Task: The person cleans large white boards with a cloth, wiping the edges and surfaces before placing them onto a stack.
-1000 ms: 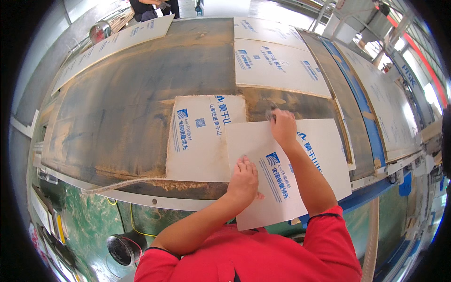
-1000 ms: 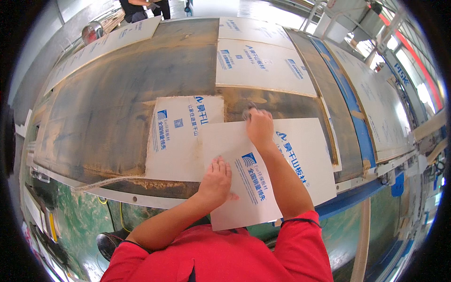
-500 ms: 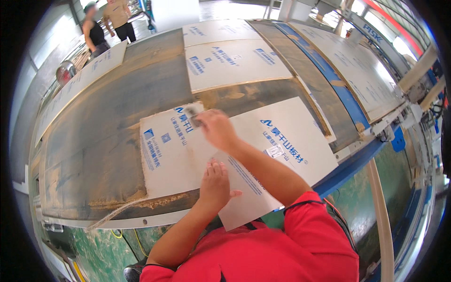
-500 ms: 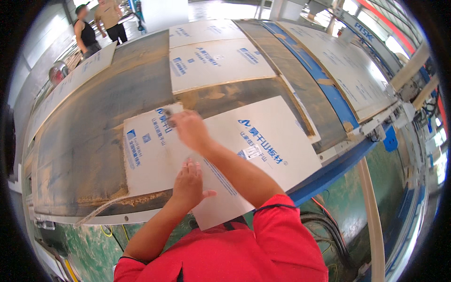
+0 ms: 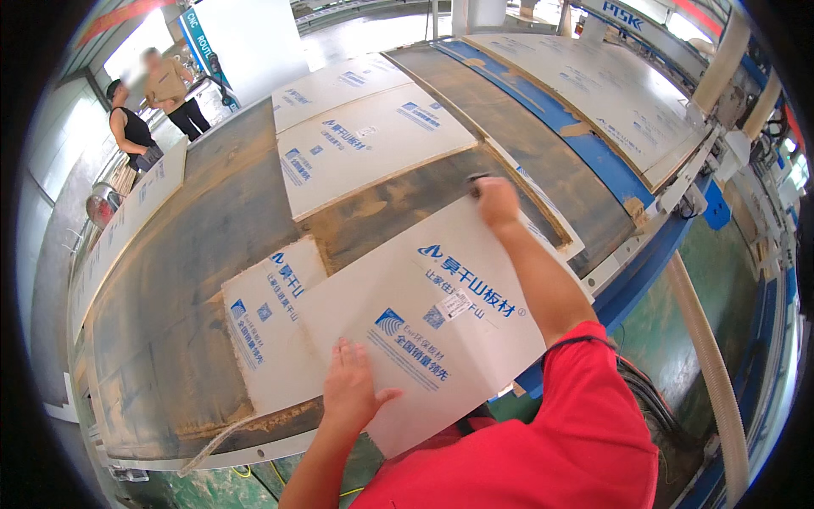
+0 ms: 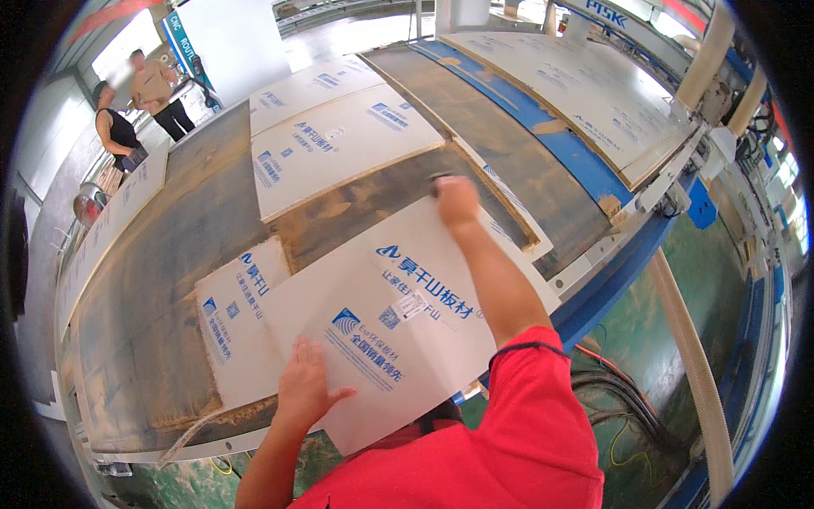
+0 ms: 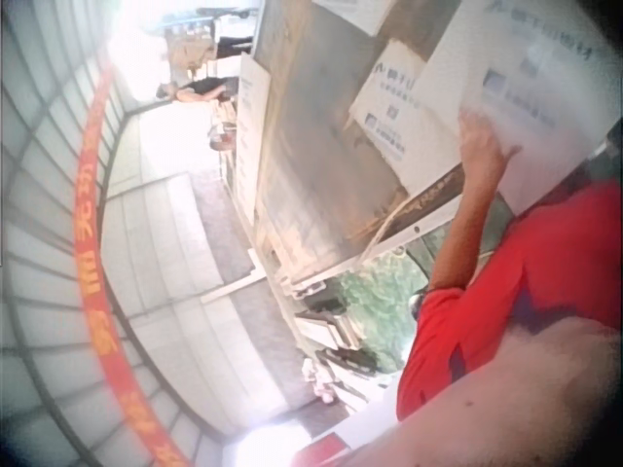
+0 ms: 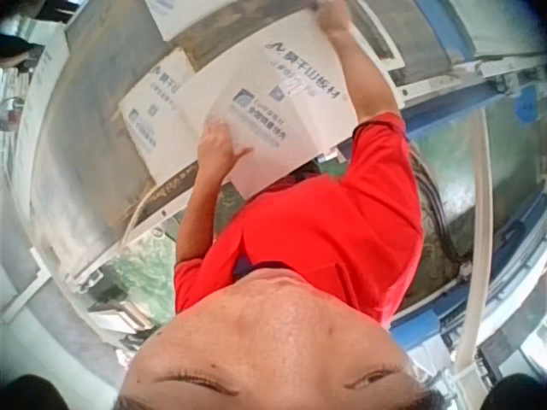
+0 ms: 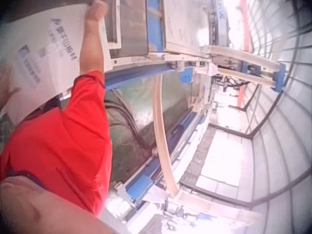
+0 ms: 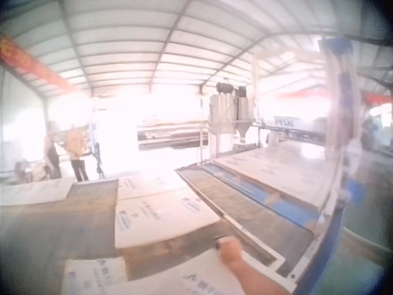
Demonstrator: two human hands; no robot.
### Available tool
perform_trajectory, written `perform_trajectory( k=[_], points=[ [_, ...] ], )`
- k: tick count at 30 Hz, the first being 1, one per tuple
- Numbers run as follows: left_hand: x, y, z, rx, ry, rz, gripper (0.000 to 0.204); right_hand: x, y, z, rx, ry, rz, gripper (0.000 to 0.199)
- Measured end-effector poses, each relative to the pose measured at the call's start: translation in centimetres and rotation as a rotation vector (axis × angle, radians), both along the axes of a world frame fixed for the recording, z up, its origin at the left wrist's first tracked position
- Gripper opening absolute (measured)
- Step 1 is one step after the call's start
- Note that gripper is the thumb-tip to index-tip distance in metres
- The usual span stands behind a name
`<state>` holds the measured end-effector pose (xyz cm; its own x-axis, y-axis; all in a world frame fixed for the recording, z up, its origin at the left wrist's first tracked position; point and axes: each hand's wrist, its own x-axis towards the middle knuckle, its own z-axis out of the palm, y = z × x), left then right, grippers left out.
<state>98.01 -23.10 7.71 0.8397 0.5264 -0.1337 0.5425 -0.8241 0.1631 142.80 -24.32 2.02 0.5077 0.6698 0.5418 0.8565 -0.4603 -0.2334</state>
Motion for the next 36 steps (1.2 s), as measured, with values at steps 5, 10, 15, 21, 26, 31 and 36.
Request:
perform_trajectory(
  k=[5,10,15,21,26,31,36],
  points=[
    [0.7,-0.3,0.9,0.014,0.044,0.027,0.105,-5.5,1.4,0.3,-0.120,-0.263,0.452,0.015],
    [0.8,-0.6,1.1,0.039,0.021,0.028,0.106,7.5,-2.6,4.6,-0.749,-0.307,-0.102,0.016],
    [1.7,-0.2,1.0,0.048,0.104,0.018,0.104,6.3,-4.3,4.8,-0.165,0.149,-0.091,0.017],
    [1.8,0.0,0.7,0.089,0.102,-0.023,0.105,6.8,-6.9,1.0,-0.510,-0.287,0.026,0.016],
    [1.5,-0.1,0.4,0.060,0.062,-0.010,0.106,5.4,-9.3,5.9,-0.225,-0.123,-0.058,0.018],
    [1.7,0.3,-0.1,0.088,0.054,-0.018,0.104,4.5,-5.0,3.7,-0.120,0.133,-0.127,0.027],
    [0.9,0.2,0.3,0.073,0.019,-0.055,0.100,4.6,-4.2,2.0,-0.223,0.351,-0.230,0.029]
  ],
)
